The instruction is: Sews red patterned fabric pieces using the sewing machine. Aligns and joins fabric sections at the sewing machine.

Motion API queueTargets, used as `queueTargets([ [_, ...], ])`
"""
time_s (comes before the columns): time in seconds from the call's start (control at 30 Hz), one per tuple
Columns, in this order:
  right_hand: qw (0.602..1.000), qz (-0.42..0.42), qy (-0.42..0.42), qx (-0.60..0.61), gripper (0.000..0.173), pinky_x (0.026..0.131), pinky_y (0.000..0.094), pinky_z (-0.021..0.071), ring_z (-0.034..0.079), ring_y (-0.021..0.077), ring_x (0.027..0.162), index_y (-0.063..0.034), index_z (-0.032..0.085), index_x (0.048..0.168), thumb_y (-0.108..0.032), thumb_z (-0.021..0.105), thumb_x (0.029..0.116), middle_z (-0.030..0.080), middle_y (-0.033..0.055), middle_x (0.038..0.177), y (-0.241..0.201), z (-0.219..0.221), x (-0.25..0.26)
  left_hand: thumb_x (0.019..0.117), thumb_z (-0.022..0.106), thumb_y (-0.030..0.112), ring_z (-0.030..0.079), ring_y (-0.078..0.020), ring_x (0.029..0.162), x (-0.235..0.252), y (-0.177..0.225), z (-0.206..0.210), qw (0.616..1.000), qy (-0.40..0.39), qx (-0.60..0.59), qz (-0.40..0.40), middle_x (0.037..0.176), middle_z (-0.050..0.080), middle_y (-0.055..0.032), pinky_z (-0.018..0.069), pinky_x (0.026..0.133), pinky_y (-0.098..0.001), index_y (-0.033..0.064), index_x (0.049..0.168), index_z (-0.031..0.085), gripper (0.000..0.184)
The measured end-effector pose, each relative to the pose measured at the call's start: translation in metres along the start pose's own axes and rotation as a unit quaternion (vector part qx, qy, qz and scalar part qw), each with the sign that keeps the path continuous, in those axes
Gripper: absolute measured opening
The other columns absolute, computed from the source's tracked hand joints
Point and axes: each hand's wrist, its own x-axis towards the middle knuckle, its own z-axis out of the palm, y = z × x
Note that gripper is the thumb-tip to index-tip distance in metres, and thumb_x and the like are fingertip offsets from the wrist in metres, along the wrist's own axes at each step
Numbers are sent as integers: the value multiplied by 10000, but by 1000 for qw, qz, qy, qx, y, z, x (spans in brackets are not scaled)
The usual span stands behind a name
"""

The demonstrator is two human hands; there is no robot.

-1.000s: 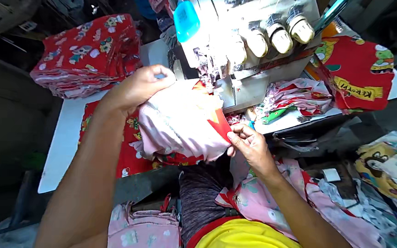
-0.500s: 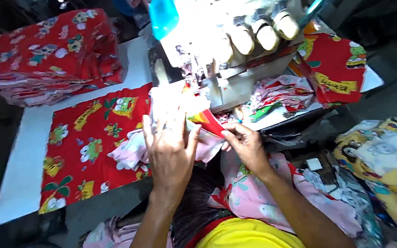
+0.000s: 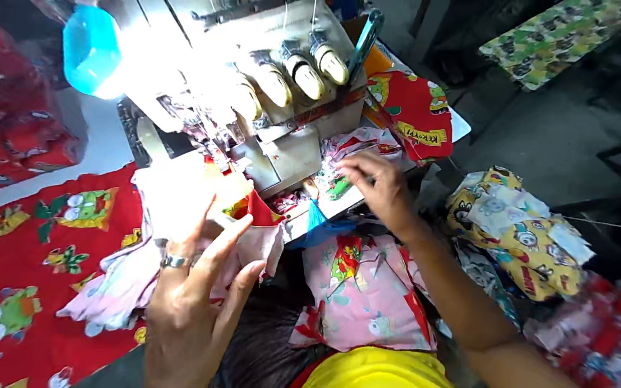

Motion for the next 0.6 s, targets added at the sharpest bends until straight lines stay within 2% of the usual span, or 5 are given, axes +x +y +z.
queueTargets([
  [0.1, 994, -55, 58, -74, 150, 867, 298, 560, 682, 191, 960, -38, 769, 1068, -76, 648, 986, 703, 126, 1038, 29, -7, 31, 1050, 581, 349, 570, -208, 1314, -17, 0, 1, 999, 8, -35, -4, 1437, 583, -193, 454, 1072, -325, 117, 1232, 733, 332],
  [0.17, 992, -72, 44, -95, 146, 892, 301, 540, 668, 206, 983, -54, 779, 1051, -76, 652, 983, 692, 123, 1026, 41, -7, 42, 1054, 587, 295, 596, -172, 1292, -26, -1, 6, 998, 3, -66, -1, 1387, 632, -162, 471, 1072, -287, 125, 1188, 751, 272],
  [0.37, 984, -75, 8, -158, 127, 949, 439, 510, 641, 324, 1068, -72, 773, 1043, -134, 702, 958, 686, 150, 1066, 56, 1, 49, 1053, 579, 184, 650, -134, 1222, -39, 0, 19, 993, -10, -114, -1, 1269, 708, -132, 509, 1034, -226, 61, 1130, 762, 233],
  [0.47, 988, -69, 20, -140, 98, 939, 427, 498, 638, 296, 1038, -65, 765, 973, -150, 732, 937, 694, 126, 1040, 59, -1, 49, 1050, 582, 172, 657, -132, 1213, -42, -1, 21, 995, -12, -101, 0, 1252, 716, -136, 502, 1038, -219, 53, 1115, 766, 228],
  [0.6, 992, -72, 10, -100, 128, 944, 397, 490, 639, 266, 1023, -57, 751, 996, -173, 719, 952, 713, 101, 1030, 61, -7, 47, 1050, 578, 174, 667, -126, 1197, -43, -1, 25, 995, -19, -99, -2, 1243, 723, -123, 513, 1027, -219, 62, 1116, 769, 231],
])
